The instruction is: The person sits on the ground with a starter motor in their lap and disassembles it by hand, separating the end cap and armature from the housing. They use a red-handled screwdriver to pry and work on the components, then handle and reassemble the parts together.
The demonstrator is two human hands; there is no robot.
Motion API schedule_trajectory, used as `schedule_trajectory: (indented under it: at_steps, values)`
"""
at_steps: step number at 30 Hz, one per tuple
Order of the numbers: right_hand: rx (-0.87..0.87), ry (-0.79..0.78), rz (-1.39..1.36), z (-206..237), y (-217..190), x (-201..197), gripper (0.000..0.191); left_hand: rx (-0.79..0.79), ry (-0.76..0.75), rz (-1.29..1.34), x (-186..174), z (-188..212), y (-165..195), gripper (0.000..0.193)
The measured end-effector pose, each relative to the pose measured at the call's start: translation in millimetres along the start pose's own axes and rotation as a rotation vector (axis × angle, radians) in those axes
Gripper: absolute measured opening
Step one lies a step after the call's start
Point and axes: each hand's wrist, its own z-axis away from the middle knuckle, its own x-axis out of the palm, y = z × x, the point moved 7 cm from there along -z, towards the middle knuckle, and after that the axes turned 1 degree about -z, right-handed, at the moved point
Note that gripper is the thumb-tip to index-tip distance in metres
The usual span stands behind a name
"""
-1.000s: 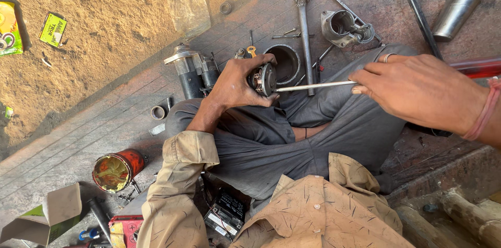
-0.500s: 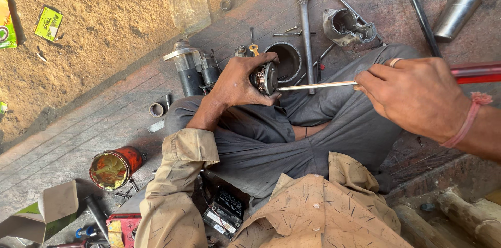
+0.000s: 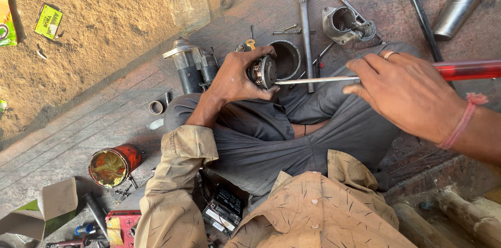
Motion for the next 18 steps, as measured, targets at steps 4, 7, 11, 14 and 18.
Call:
schedule_trajectory:
  at_steps: [4, 7, 11, 14, 18]
  values:
    - [0.01, -0.061, -0.142, -3, 4, 0, 0.028, -0.033, -0.016, -0.012, 0, 0, -2, 0.073]
    - [-0.012, -0.089, -0.064, -5, 1, 3, 0.03, -0.03, -0.013, -0.028, 0, 0, -2, 0.072]
    - [-0.058, -0.004, 0.082, -2, -3, 3, 0.028, -0.024, -0.007, -0.003, -2, 0, -1, 0.074]
    - [-0.106, 0.082, 0.173, 1, -6, 3, 0.024, -0.048, -0.022, -0.023, -1, 0, -2, 0.073]
    - [-0.144, 0.199, 0.21, 3, -10, -2, 0.012, -0.038, -0.013, -0.009, -1, -1, -1, 0.072]
